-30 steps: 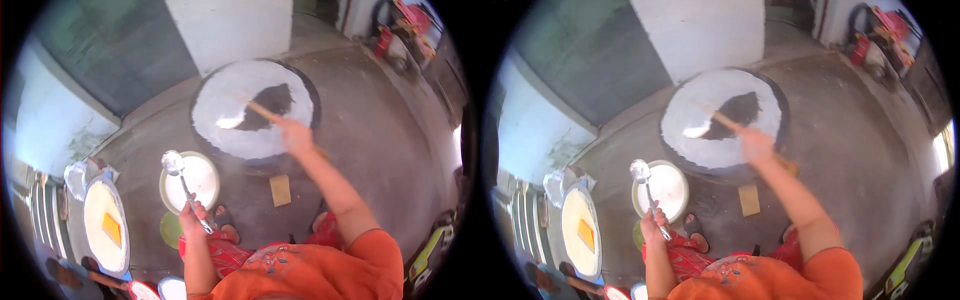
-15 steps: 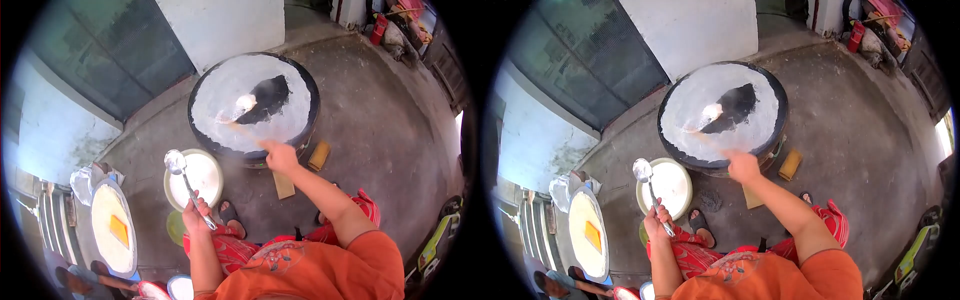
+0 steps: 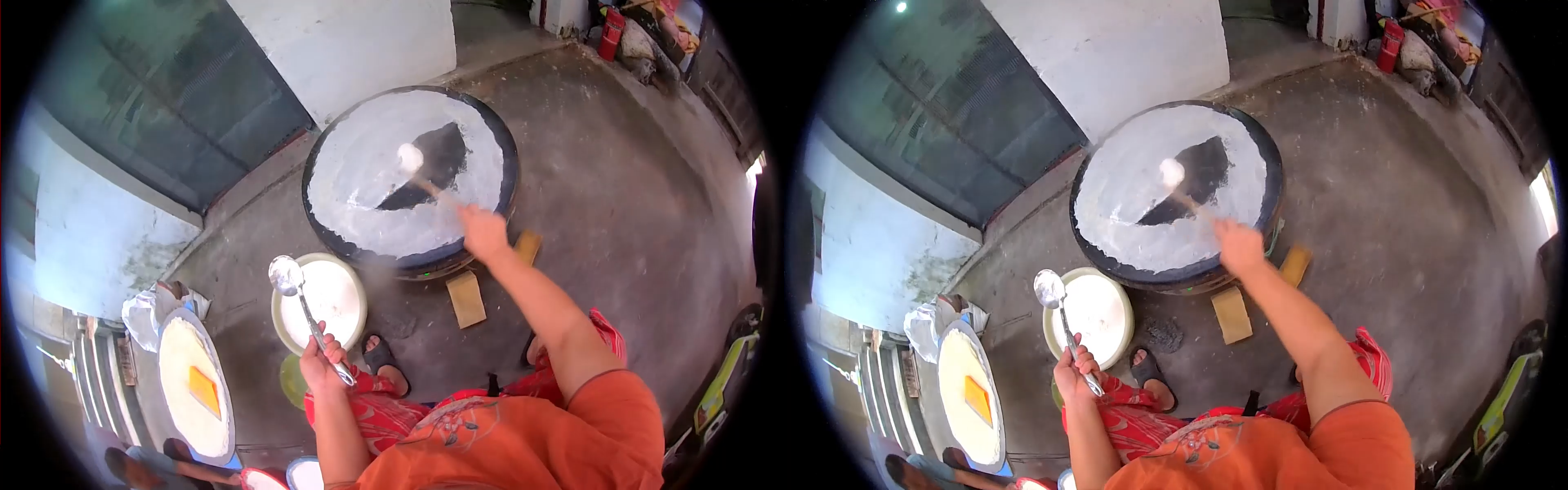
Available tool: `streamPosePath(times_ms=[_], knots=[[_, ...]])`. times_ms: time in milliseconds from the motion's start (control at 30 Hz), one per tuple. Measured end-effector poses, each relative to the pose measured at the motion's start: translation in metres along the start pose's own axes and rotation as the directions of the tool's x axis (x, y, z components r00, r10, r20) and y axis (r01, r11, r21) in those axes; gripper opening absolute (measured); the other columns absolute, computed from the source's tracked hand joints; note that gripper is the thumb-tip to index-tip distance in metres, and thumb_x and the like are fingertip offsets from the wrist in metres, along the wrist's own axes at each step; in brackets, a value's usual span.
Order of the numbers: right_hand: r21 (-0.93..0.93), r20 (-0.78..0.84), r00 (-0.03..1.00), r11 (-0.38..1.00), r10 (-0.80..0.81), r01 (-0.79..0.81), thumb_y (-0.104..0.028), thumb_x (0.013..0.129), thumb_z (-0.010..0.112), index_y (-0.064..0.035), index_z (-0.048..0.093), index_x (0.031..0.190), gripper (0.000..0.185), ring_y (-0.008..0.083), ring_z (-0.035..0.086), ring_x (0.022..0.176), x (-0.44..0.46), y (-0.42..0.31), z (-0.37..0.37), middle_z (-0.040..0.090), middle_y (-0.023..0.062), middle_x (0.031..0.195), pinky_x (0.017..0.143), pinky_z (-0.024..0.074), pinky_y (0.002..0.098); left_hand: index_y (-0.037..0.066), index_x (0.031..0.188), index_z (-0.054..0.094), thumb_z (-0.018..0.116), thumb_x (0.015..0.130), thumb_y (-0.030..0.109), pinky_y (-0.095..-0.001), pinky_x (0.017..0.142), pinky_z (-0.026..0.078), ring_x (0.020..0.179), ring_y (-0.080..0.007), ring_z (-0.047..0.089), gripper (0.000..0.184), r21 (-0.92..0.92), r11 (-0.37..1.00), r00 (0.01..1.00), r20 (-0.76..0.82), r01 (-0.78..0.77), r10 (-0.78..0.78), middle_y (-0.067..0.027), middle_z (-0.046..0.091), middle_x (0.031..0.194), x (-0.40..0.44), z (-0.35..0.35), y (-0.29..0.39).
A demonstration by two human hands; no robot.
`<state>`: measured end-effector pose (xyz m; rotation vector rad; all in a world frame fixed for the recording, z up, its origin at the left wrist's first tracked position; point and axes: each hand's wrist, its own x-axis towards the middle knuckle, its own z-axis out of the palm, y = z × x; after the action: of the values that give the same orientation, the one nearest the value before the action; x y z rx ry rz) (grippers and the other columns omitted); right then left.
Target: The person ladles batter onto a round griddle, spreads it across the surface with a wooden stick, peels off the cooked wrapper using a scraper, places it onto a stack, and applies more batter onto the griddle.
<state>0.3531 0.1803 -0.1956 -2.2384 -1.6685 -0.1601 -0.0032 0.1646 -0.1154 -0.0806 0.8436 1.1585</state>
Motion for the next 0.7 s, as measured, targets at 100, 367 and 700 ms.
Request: streamPosePath(times_ms=[100,367,700], knots=[[0.035,-0.048,0.991,0.991,0.128,-0.127,-0.007,0.068,0.053,-0.0092,0.055,0.1,0.032,0.0288,0.058,0.071,0.03,0.017,-0.015,0.054,0.0104,0.082,0.061,0.0475,0.0409,0.001,0.109,0.044,0.032,0.091,0.019,-0.0197,0.038,0.03,0.047,-0.0093,0.034,0.028,-0.003,1.0,1.0,-0.002,0.016,-0.016,-0.0057,0.043,0.069,-0.001,0.0,0.0],[0.083,-0.052,0.99,0.989,0.129,-0.124,-0.006,0.068,0.053,-0.0092,0.054,0.101,0.033,0.0287,0.059,0.071,0.014,0.009,-0.007,0.054,0.0102,0.084,0.058,0.0482,0.0381,0.002,0.111,0.044,0.033,0.091,0.019,-0.0206,0.038,0.031,0.049,-0.0092,0.036,0.028,-0.001,1.0,1.0,0.007,0.009,-0.009,-0.0054,0.043,0.071,0.001,0.003,-0.003],[0.243,-0.057,0.981,0.956,0.185,-0.166,-0.006,0.069,0.049,-0.007,0.053,0.099,0.03,0.0315,0.058,0.07,-0.011,0.004,-0.016,0.054,0.0129,0.086,0.06,0.0472,0.0421,0.002,0.109,0.045,0.033,0.091,0.021,-0.0194,0.038,0.032,0.048,-0.0091,0.037,0.028,0.002,1.0,1.0,0.002,0.014,-0.014,-0.0053,0.045,0.069,0.003,0.003,-0.005]])
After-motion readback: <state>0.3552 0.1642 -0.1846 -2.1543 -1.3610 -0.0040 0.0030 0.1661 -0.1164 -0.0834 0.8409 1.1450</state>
